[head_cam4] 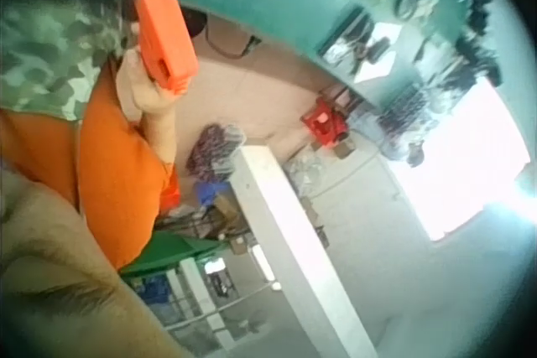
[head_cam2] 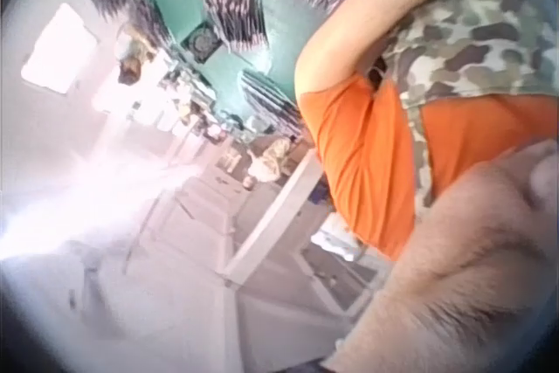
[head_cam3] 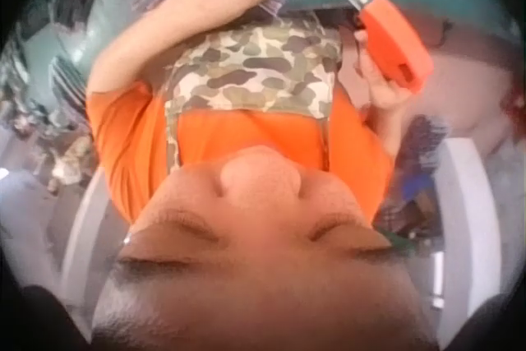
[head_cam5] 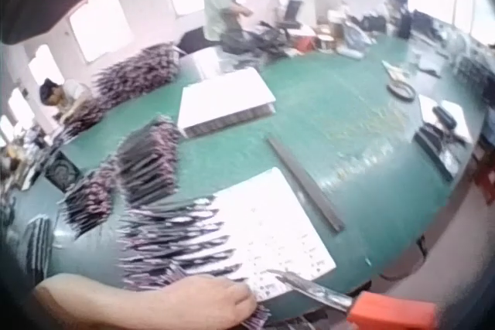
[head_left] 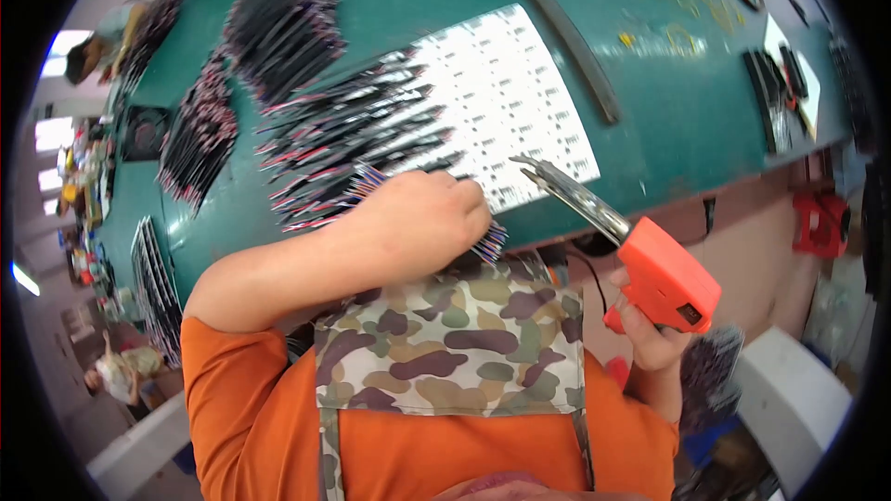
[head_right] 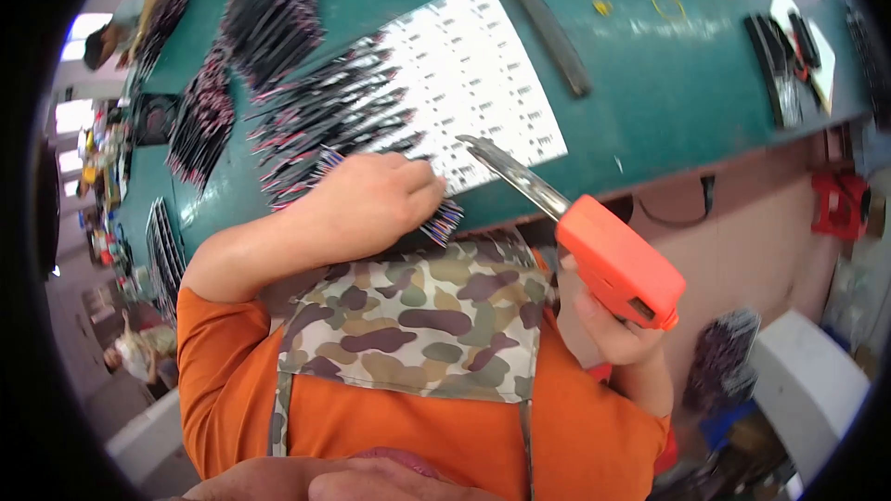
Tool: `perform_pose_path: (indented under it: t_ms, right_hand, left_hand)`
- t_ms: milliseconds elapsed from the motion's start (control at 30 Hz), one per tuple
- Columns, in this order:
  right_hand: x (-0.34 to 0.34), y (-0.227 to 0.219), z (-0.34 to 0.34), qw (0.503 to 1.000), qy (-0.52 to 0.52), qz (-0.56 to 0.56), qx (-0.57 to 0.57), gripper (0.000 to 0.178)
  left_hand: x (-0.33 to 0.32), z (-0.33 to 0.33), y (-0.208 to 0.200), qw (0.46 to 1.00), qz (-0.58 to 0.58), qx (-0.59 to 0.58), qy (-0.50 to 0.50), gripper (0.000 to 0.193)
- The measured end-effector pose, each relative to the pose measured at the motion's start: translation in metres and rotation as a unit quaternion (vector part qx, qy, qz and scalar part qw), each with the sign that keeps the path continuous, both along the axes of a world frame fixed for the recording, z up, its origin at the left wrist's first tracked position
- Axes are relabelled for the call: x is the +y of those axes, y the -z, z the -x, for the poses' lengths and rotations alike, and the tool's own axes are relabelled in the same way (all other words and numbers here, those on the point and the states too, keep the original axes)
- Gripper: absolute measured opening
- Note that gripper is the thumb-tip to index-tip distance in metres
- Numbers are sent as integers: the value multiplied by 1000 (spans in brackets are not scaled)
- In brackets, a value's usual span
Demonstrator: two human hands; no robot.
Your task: The person solders the tips of wire bundles against a board using a handheld soldering iron, picking up and rearranging the wire bundles by hand.
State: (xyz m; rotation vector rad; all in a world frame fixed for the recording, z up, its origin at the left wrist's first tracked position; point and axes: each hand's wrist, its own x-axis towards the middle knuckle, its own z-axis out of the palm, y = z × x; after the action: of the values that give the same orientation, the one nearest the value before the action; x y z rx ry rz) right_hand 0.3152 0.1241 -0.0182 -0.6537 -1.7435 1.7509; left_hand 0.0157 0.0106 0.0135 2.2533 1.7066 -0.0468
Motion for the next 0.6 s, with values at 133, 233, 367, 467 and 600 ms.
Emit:
perform_pose_path:
  t_ms: [133, 233, 367, 467, 600]
  right_hand:
    - [0, 0, 17, 994, 34, 91, 40, 37]
    - [16, 15, 21, 993, 41, 62, 88, 57]
    - [27, 3, 38, 985, 46, 89, 138, 55]
    - [37, -12, 59, 983, 63, 110, 130, 54]
    - [45, -24, 96, 983, 53, 116, 130, 54]
  left_hand:
    - [-1, 24, -22, 989, 16, -123, -78, 22]
    - [-26, 67, -55, 921, -149, -240, -266, 16]
    - [-87, 157, -85, 803, -260, -158, -512, 23]
    - [-141, 236, -79, 753, -293, -35, -588, 25]
    - [-182, 283, -67, 757, -316, 64, -568, 23]
